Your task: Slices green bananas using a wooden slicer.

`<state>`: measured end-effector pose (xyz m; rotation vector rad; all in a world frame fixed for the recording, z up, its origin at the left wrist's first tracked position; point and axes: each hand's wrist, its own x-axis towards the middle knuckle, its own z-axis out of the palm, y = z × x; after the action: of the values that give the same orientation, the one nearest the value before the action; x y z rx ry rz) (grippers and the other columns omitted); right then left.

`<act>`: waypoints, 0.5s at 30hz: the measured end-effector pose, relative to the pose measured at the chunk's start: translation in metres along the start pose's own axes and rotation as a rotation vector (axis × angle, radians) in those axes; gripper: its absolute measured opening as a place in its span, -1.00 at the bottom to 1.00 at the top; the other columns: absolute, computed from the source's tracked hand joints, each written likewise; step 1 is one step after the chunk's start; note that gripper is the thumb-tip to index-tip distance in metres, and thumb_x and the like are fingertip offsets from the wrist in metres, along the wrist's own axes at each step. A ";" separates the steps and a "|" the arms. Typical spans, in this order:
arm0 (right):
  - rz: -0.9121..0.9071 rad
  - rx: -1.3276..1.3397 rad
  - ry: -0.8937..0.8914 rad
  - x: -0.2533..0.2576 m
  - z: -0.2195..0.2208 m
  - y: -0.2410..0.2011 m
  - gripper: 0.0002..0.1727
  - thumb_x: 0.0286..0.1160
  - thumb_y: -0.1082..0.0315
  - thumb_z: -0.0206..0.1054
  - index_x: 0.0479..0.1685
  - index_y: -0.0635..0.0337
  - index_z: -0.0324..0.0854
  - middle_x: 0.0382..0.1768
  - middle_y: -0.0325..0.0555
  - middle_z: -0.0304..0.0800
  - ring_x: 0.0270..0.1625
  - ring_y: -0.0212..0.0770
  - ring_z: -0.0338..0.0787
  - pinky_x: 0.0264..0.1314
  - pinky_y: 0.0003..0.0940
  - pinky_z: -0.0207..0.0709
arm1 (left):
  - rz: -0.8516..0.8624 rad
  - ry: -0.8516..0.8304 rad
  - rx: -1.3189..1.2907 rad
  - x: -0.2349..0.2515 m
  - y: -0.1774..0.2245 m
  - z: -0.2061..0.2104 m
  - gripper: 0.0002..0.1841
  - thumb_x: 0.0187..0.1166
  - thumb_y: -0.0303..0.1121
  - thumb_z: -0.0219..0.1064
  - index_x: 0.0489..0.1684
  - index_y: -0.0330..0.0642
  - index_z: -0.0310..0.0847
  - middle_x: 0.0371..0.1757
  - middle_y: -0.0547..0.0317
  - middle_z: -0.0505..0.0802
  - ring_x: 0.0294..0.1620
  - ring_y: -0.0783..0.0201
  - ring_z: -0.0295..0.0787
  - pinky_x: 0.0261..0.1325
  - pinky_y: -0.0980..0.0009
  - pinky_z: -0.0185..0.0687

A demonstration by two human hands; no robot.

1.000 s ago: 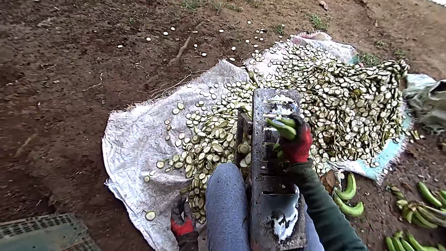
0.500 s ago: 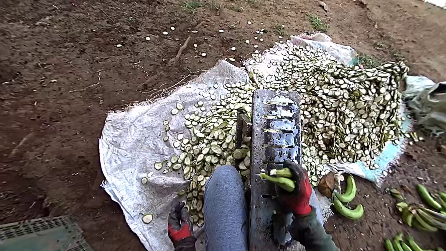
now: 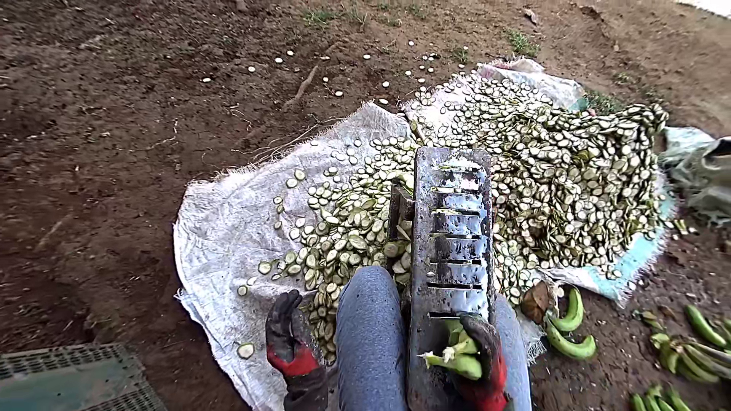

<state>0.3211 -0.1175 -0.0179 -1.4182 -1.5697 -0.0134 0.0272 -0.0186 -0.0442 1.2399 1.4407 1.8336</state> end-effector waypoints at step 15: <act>0.111 -0.297 -0.265 0.186 0.051 0.006 -0.44 0.17 0.41 0.58 0.30 0.30 0.70 0.23 0.36 0.76 0.29 0.38 0.75 0.29 0.36 0.58 | -0.280 -0.571 -0.233 0.020 0.118 0.206 -0.48 0.68 -0.52 0.19 0.65 -0.41 0.32 0.56 -0.20 0.61 0.56 0.20 0.53 0.62 0.29 0.38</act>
<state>0.3241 0.0529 0.0718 -1.7971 -1.7558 0.0085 0.2151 0.0598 0.0788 1.2347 0.9917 1.2756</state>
